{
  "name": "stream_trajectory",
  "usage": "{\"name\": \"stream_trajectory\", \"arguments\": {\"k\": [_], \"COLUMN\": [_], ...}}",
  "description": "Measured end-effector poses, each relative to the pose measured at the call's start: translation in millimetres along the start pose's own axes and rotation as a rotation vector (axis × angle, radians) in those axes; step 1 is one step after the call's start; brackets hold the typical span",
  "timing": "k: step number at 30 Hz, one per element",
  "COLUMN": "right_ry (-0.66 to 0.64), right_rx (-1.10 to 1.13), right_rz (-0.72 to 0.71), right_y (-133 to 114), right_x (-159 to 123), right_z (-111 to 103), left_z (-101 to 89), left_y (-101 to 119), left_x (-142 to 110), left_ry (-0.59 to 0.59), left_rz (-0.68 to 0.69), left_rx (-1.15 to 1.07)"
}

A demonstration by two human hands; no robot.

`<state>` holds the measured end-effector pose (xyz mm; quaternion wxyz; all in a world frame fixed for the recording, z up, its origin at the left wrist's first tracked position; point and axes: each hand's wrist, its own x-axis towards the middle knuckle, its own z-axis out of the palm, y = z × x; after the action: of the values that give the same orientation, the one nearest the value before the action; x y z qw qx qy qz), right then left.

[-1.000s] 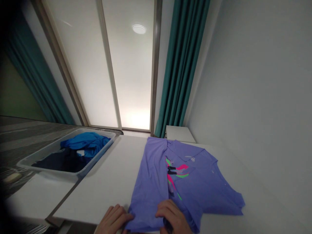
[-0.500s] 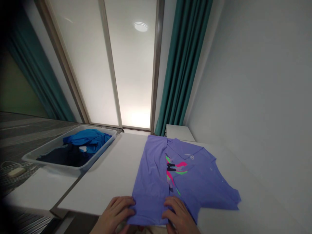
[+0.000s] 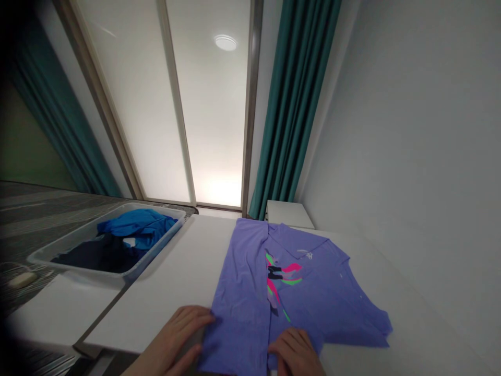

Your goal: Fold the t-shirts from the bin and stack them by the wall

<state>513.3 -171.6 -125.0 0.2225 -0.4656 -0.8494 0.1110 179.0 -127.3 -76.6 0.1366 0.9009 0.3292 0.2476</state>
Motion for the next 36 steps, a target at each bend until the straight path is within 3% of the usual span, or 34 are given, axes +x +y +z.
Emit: {"name": "stream_trajectory", "arguments": {"k": [3, 5, 11, 15, 19, 23, 30, 36], "right_ry": [0.038, 0.052, -0.058, -0.082, -0.091, -0.100, -0.082, -0.045], "right_rx": [0.125, 0.165, -0.026, -0.199, -0.302, -0.380, -0.445, -0.403], "right_rz": [0.150, 0.233, 0.406, 0.495, 0.552, 0.579, 0.509, 0.531], "right_y": [-7, -8, 27, 59, 74, 69, 59, 67], "right_x": [28, 54, 147, 193, 211, 208, 200, 194], "right_z": [-20, -31, -42, -39, -29, -18, -6, -13], "left_z": [-16.0, -16.4, 14.3, 34.4, 45.1, 45.3, 45.0, 45.5], "left_y": [-11, -29, -103, -137, -149, -151, -151, -147], "left_x": [37, 68, 162, 199, 205, 195, 191, 192], "left_ry": [-0.027, -0.062, -0.114, -0.090, -0.029, 0.047, -0.052, -0.080], "left_rz": [-0.052, -0.034, -0.067, -0.128, -0.139, -0.096, -0.136, -0.175], "left_rx": [-0.007, 0.025, 0.186, 0.224, 0.223, 0.213, 0.289, 0.313]}}
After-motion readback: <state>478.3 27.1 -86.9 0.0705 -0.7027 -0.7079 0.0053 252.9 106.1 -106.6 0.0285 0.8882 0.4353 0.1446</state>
